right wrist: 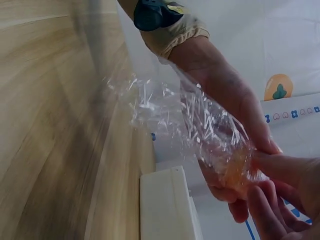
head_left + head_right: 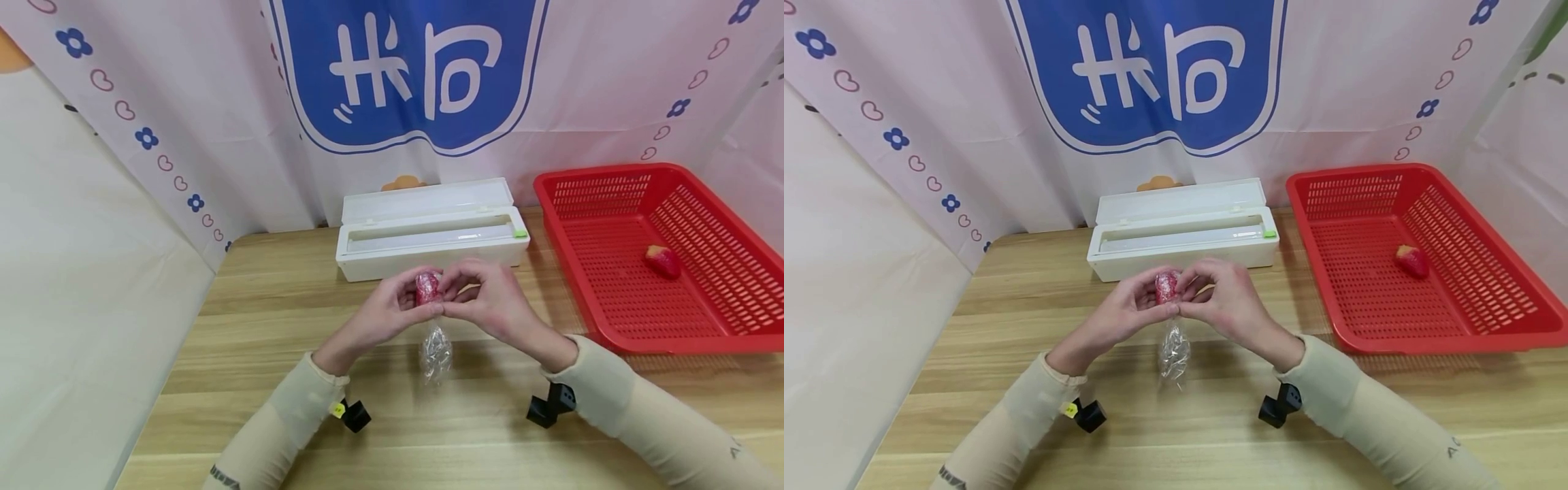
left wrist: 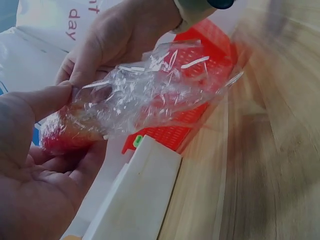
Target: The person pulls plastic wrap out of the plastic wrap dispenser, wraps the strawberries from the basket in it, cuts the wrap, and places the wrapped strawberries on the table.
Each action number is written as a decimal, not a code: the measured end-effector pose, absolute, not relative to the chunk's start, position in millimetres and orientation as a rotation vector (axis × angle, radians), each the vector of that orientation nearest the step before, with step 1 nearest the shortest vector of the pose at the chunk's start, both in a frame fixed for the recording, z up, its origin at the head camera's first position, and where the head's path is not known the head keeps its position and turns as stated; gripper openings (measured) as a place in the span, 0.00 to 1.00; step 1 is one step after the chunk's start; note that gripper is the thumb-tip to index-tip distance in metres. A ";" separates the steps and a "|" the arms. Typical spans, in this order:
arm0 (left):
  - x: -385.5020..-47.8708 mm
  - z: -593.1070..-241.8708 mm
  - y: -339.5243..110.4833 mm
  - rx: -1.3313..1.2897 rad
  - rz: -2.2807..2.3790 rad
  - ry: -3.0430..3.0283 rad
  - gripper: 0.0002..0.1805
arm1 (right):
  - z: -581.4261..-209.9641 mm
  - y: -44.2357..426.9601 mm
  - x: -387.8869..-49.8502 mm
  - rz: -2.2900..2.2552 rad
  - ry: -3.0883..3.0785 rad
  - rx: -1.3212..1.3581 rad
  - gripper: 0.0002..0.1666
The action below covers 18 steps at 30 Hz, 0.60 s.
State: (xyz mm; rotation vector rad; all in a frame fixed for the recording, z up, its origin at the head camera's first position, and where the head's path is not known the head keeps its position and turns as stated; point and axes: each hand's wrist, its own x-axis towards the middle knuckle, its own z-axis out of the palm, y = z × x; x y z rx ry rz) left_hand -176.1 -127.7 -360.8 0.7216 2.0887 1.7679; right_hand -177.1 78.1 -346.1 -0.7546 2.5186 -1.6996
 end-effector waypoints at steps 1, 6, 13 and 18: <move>-176.0 -360.6 -128.2 0.723 1.762 2.084 0.26 | -346.7 79.0 -177.7 -1.701 2.499 -0.770 0.15; -176.5 -362.5 -134.5 0.689 1.798 2.060 0.25 | -346.5 88.6 -180.4 -1.733 2.313 -0.832 0.15; -177.7 -360.5 -140.8 0.603 1.919 1.994 0.23 | -350.7 96.6 -176.7 -1.631 2.505 -0.876 0.11; -178.7 -359.0 -141.7 0.610 2.015 1.868 0.23 | -360.1 95.4 -173.9 -1.420 2.780 -1.121 0.21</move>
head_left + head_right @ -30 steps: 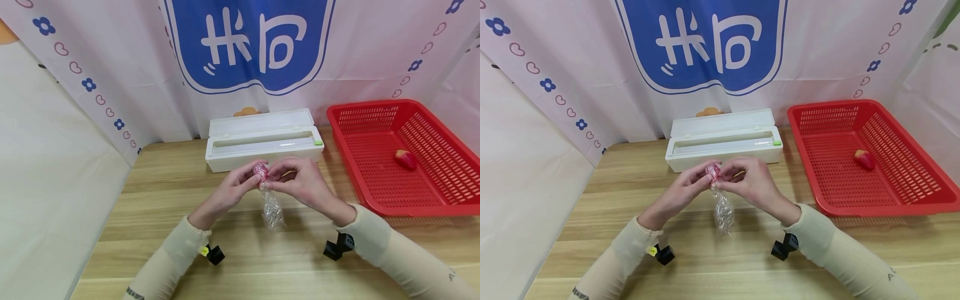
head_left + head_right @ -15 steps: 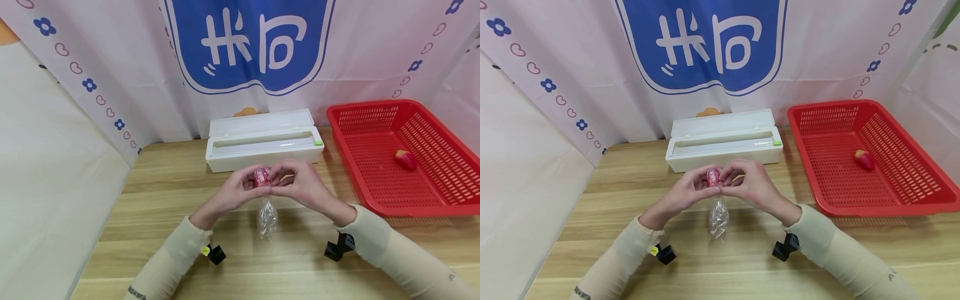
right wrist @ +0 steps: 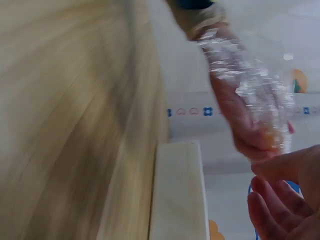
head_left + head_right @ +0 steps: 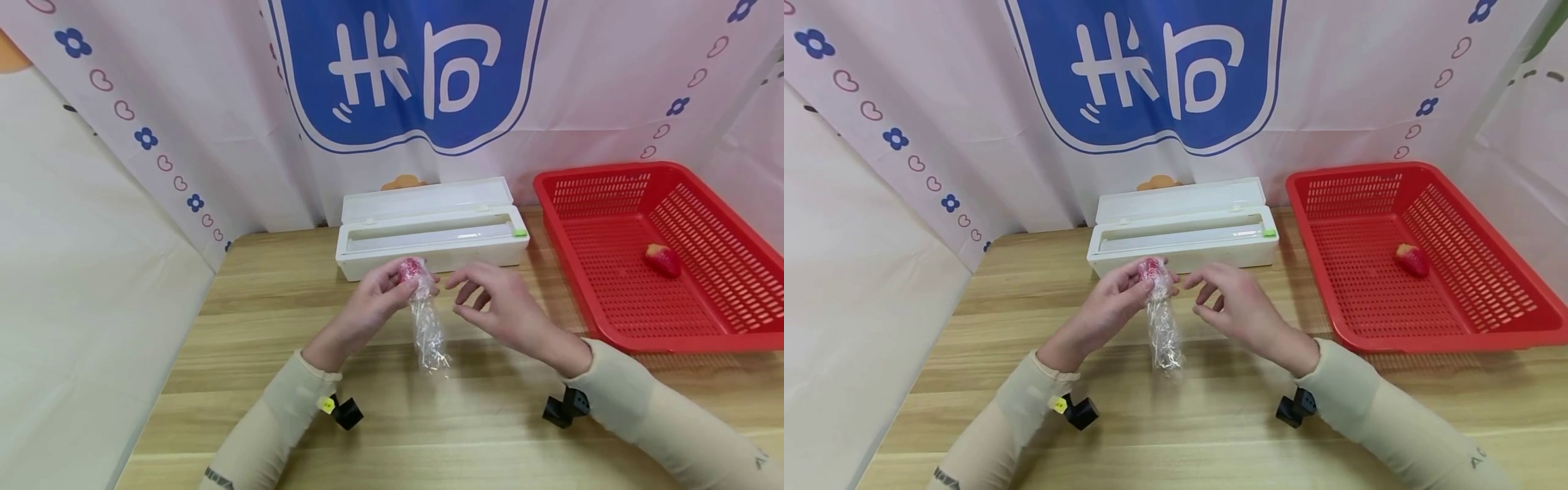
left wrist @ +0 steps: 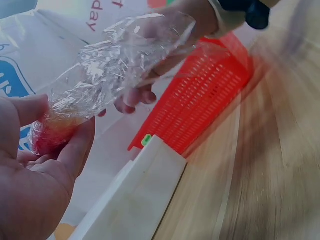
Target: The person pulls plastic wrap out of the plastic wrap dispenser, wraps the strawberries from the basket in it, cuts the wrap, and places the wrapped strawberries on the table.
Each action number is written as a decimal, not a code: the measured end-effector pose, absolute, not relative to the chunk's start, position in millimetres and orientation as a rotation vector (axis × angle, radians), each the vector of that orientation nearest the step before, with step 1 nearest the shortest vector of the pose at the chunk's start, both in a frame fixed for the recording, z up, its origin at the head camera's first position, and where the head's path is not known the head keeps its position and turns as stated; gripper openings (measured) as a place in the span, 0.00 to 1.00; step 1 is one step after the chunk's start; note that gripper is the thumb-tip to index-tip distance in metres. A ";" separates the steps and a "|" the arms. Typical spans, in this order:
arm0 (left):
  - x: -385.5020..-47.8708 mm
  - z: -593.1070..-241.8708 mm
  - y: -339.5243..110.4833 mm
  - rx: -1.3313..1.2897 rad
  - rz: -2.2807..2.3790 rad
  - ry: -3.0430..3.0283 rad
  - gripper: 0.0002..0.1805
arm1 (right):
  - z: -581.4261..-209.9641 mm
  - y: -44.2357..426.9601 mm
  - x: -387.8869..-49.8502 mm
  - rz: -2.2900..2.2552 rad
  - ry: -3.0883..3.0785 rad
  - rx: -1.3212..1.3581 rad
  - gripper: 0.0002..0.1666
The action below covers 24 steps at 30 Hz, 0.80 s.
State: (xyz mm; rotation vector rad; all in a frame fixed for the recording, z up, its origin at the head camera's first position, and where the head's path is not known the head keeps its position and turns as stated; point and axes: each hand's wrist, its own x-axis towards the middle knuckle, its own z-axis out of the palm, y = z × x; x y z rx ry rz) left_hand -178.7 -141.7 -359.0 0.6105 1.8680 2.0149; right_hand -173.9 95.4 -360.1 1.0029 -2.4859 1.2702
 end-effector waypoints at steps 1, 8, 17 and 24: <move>-178.9 -358.6 -141.8 0.599 2.039 1.836 0.24 | -362.5 94.3 -173.8 1.203 -2.458 1.038 0.25; -177.8 -356.4 -135.9 0.516 2.144 1.710 0.23 | -371.7 81.2 -172.0 0.917 -2.178 1.261 0.41; -176.6 -357.3 -136.4 0.526 2.127 1.746 0.24 | -362.2 79.1 -168.7 1.029 -2.018 1.316 0.18; -175.9 -356.6 -142.1 0.601 2.012 1.825 0.26 | -349.5 88.0 -165.9 1.439 -2.211 1.208 0.12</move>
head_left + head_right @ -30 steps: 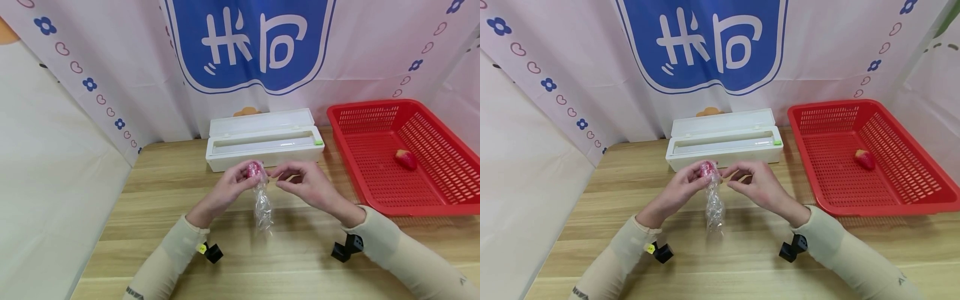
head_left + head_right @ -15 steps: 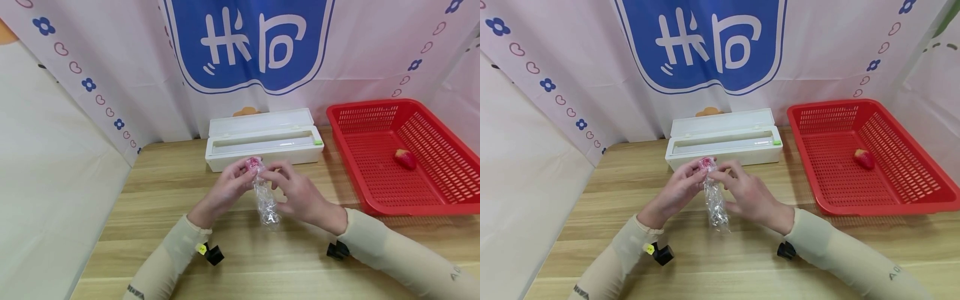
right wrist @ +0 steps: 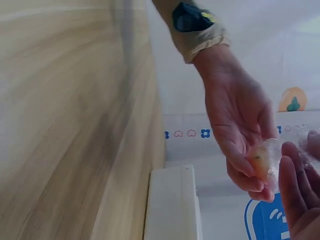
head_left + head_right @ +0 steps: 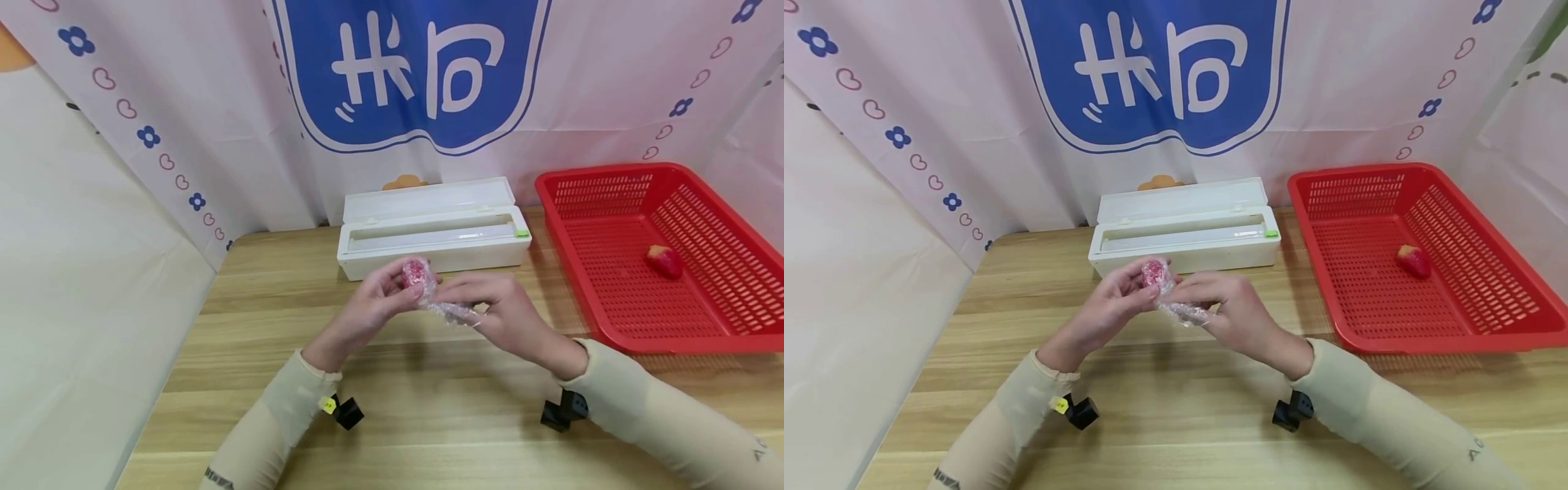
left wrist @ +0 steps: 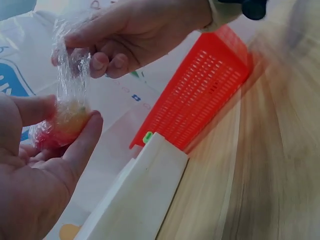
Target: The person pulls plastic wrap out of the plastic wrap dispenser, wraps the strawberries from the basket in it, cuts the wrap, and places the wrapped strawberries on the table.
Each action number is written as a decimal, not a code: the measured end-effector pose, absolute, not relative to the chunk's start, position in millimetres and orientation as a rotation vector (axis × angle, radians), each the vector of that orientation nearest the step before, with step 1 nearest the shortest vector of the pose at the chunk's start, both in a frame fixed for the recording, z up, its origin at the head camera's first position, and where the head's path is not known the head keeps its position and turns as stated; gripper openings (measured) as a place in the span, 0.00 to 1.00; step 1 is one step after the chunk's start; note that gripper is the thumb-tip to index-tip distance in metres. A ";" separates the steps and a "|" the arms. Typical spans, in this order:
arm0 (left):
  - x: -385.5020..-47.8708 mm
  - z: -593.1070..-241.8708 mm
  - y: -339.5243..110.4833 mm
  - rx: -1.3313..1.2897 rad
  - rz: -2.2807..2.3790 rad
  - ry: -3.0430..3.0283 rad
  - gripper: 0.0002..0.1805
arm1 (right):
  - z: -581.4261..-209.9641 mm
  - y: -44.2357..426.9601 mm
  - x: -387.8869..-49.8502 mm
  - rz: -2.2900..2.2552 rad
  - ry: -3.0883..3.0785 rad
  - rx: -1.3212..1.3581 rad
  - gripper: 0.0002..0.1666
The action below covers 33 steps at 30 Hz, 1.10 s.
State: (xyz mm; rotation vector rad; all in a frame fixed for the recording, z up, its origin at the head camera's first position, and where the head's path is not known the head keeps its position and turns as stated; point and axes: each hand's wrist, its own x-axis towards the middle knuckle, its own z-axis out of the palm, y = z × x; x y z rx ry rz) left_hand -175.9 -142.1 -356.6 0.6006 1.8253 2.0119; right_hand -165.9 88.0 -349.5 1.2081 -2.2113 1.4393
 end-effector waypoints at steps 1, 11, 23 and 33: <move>-175.6 -356.3 -142.2 0.620 1.981 1.844 0.26 | -348.1 89.0 -166.4 1.489 -2.235 1.185 0.11; -171.4 -353.9 -140.4 0.763 1.836 1.827 0.27 | -340.2 89.9 -173.1 1.687 -2.430 0.953 0.08; -164.4 -358.6 -137.3 0.803 1.826 1.752 0.29 | -348.3 82.6 -171.3 2.097 -2.450 0.686 0.10; -161.5 -351.6 -130.4 0.650 1.797 2.012 0.24 | -335.4 91.9 -172.3 1.957 -2.585 0.825 0.16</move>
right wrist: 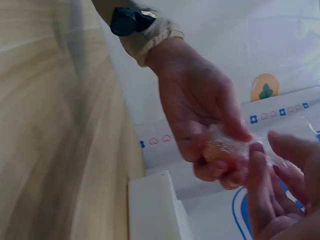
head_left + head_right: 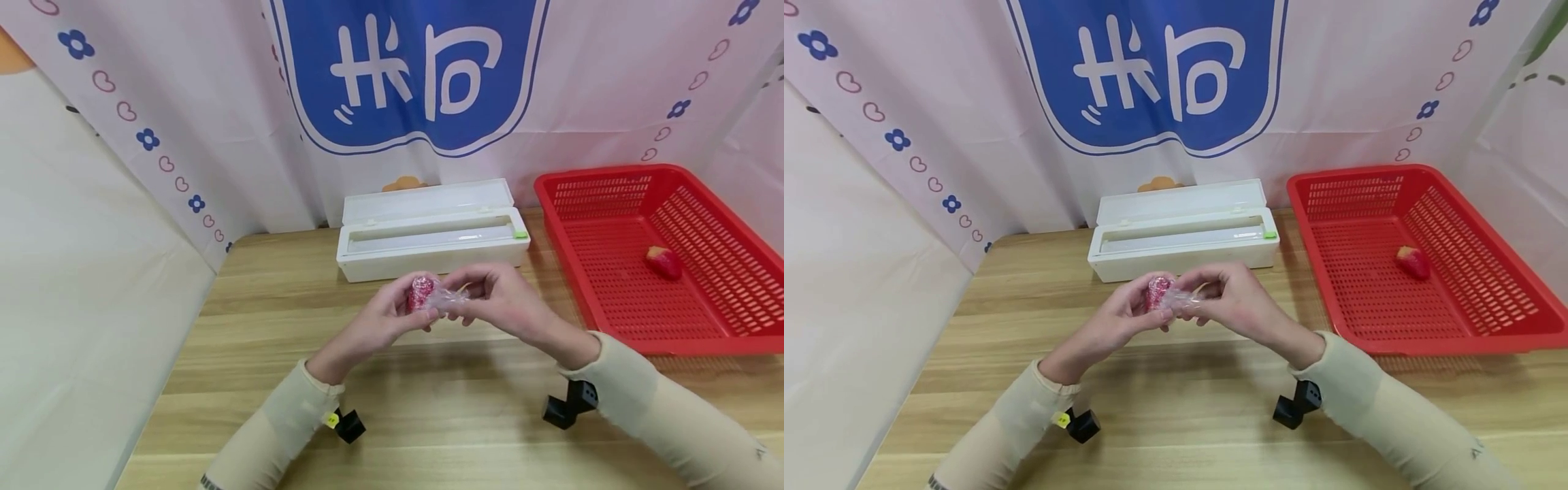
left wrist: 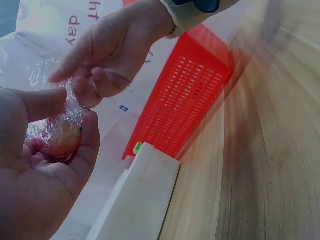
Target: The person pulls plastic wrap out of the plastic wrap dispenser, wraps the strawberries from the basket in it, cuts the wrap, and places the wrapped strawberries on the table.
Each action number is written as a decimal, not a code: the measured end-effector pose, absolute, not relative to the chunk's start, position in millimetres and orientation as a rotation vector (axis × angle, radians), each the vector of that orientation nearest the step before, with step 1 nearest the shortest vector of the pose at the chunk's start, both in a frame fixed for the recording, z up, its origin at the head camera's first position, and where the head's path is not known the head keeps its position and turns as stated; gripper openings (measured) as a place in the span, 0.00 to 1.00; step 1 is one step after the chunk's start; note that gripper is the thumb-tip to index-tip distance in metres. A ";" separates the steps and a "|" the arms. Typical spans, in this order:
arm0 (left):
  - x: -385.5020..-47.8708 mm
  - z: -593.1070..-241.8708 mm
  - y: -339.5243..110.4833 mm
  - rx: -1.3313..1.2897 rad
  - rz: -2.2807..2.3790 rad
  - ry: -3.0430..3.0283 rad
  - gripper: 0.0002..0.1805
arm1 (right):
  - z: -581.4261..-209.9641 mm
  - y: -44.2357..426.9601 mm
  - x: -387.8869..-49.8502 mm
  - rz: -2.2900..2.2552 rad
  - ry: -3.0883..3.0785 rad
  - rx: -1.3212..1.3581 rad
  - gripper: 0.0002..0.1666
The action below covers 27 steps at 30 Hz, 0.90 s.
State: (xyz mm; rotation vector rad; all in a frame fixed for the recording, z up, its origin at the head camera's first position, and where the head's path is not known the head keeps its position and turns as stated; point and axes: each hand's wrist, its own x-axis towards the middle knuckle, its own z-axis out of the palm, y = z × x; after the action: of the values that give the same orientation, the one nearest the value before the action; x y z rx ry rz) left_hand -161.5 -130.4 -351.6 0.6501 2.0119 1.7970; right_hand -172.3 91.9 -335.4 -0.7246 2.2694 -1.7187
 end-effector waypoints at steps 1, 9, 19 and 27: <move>-161.0 -351.3 -130.9 0.641 1.785 2.021 0.24 | -334.1 92.9 -172.5 -1.678 2.305 -0.768 0.18; -159.6 -352.2 -131.2 0.672 1.691 2.007 0.25 | -329.5 93.6 -173.1 -1.662 2.594 -0.954 0.07; -162.0 -357.1 -132.0 0.864 1.738 1.889 0.27 | -327.2 95.4 -180.0 -1.727 2.513 -0.904 0.06; -159.8 -355.6 -131.6 0.852 1.784 1.790 0.28 | -329.8 93.4 -181.8 -1.784 2.517 -0.860 0.06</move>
State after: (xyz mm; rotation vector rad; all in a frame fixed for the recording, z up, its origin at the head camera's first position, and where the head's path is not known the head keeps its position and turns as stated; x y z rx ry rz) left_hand -159.8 -131.6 -355.6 0.8518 1.7901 1.7844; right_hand -181.8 93.4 -329.8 -0.8595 2.5166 -1.7839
